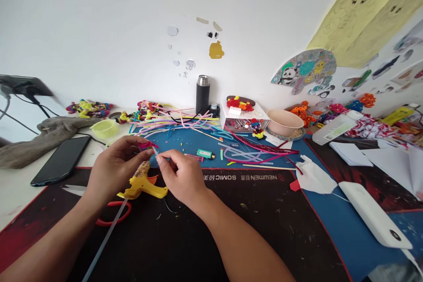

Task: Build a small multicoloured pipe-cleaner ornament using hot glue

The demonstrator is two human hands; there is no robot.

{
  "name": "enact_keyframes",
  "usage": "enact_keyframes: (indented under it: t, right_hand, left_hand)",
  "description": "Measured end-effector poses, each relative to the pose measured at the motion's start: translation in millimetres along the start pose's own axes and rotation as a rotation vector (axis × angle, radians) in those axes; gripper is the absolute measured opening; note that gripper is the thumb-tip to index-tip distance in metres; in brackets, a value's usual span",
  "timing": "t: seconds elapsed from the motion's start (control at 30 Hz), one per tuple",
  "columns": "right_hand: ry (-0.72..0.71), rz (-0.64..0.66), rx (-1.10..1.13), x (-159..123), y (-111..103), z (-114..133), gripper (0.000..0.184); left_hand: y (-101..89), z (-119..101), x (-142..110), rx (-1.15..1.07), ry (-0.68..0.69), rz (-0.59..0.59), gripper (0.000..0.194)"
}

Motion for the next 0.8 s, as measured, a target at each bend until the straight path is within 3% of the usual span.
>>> enact_keyframes:
  t: [0.1,0.23,0.5,0.67,0.8]
  right_hand:
    - [0.068,0.05,-0.054,0,3,-6,0.032]
    - [0.137,0.243,-0.223,-3,10,-1,0.027]
    - [0.118,0.575,-0.695,-12,24,24,0.054]
    - [0.161,0.644,-0.801,-18,31,19,0.051]
    - [0.162,0.631,-0.791,-18,36,14,0.038]
  left_hand:
    - [-10.5,7,12,-0.07,-0.027,-0.087,0.04]
    - [-19.9,10,21,-0.279,-0.045,-0.123,0.044]
    - [-23.5,12,27,-0.479,-0.027,-0.155,0.04]
    - [-22.4,17,29,-0.499,-0.037,-0.137,0.049]
    - [-22.6,18,30,-0.513,-0.03,-0.119,0.05]
Point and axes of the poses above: each hand's wrist, its own x-axis towards the middle knuckle, its own y-axis out of the palm, z = x × y, the point moved 2 cm from there along x, towards the middle knuckle, and after that the axes turned 9 degrees about x, right-handed, at the moved point
